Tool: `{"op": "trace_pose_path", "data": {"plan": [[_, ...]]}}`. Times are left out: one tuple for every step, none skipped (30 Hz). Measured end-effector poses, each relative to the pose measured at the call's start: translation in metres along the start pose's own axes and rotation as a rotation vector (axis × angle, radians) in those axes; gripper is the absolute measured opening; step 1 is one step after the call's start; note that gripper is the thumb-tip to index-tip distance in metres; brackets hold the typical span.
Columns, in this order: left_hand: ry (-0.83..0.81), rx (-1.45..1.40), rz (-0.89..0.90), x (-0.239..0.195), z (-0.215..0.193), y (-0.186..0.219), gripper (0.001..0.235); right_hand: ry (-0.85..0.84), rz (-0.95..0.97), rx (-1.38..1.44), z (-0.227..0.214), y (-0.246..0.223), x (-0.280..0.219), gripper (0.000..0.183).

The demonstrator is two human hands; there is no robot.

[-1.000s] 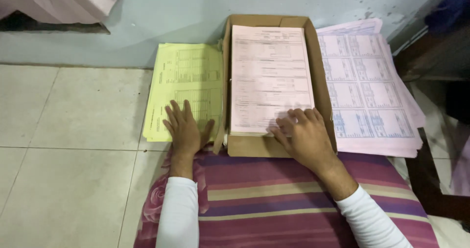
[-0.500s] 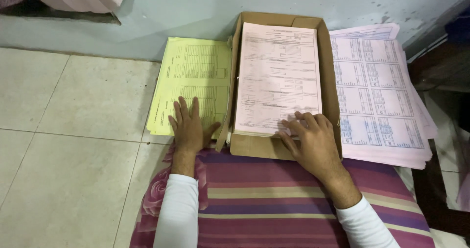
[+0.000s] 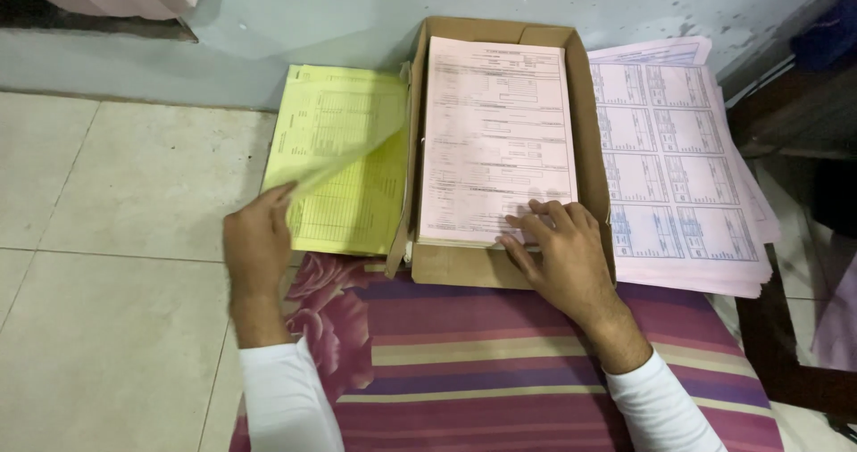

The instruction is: Sorting and organizing yellow and pink printed forms into a cardboard box

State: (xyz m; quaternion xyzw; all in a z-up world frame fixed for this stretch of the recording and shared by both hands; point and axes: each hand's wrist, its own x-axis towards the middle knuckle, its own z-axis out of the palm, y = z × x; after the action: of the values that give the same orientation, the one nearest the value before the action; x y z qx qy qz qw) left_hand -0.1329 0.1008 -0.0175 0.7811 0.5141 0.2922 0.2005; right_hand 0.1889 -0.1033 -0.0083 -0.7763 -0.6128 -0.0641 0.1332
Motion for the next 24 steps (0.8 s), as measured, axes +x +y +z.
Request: {"op": "trace_pose_path", "data": {"plan": [[-0.003,-0.004,0.002,-0.001,-0.002,-0.007,0.035,-0.001,0.004,-0.004,-0.004,-0.002,0.000,0.027],[0.056,0.049,-0.017,-0.001,-0.007,-0.014,0.029,-0.008,0.007,0.005,-0.007,-0.005,0.002,0.028],[0.116,0.103,-0.036,-0.001,-0.011,-0.021,0.024,-0.015,0.010,0.014,-0.011,-0.008,0.004,0.030],[0.116,0.105,-0.030,-0.005,-0.013,-0.010,0.024,-0.011,0.015,0.016,-0.011,-0.008,0.003,0.030],[0.232,0.123,0.083,-0.009,-0.015,0.002,0.025,0.002,0.002,0.002,-0.011,-0.009,0.003,0.033],[0.345,0.137,0.199,-0.013,-0.016,0.014,0.027,0.014,-0.007,-0.015,-0.012,-0.008,0.002,0.037],[0.341,0.136,0.206,-0.013,-0.011,0.028,0.027,0.017,0.002,-0.015,-0.010,-0.009,0.002,0.037],[0.439,0.234,0.305,-0.014,-0.004,0.044,0.021,0.018,0.005,-0.002,-0.010,-0.008,0.001,0.040],[0.537,0.332,0.404,-0.015,0.003,0.059,0.017,0.019,0.007,0.010,-0.009,-0.007,0.001,0.042],[0.532,0.326,0.408,-0.022,0.008,0.081,0.017,0.017,0.015,0.006,-0.008,-0.005,0.001,0.042],[0.432,0.266,0.459,-0.029,0.013,0.103,0.017,0.006,0.018,0.019,-0.008,-0.004,0.001,0.044],[0.333,0.209,0.506,-0.036,0.017,0.124,0.020,-0.005,0.016,0.034,-0.007,-0.002,0.002,0.046],[0.330,0.207,0.508,-0.041,0.030,0.130,0.020,-0.006,0.020,0.034,-0.009,-0.001,0.002,0.046],[0.224,0.172,0.589,-0.045,0.044,0.135,0.033,-0.032,0.012,0.034,-0.011,0.001,0.003,0.047],[0.116,0.136,0.669,-0.049,0.057,0.141,0.047,-0.058,0.005,0.034,-0.013,0.002,0.004,0.048],[0.115,0.134,0.669,-0.054,0.073,0.138,0.047,-0.059,0.006,0.033,-0.006,0.010,0.001,0.048],[0.104,0.137,0.716,-0.058,0.090,0.135,0.047,-0.043,0.046,0.191,0.002,0.017,-0.002,0.049],[0.092,0.143,0.765,-0.062,0.105,0.131,0.047,-0.024,0.087,0.350,0.010,0.024,-0.005,0.049],[0.091,0.144,0.768,-0.065,0.112,0.133,0.047,-0.022,0.089,0.352,-0.005,0.015,-0.001,0.049],[0.094,0.167,0.779,-0.068,0.118,0.134,0.045,0.035,0.113,0.506,-0.021,0.004,0.003,0.053],[0.096,0.189,0.789,-0.071,0.124,0.134,0.043,0.094,0.136,0.659,-0.036,-0.006,0.007,0.056],[0.095,0.192,0.792,-0.071,0.125,0.136,0.043,0.096,0.138,0.662,-0.048,-0.005,0.006,0.056],[0.056,0.192,0.780,-0.071,0.126,0.138,0.044,0.158,0.101,0.571,-0.059,-0.004,0.005,0.074],[0.015,0.189,0.763,-0.073,0.128,0.140,0.046,0.214,0.065,0.476,-0.071,-0.003,0.004,0.093]]}}
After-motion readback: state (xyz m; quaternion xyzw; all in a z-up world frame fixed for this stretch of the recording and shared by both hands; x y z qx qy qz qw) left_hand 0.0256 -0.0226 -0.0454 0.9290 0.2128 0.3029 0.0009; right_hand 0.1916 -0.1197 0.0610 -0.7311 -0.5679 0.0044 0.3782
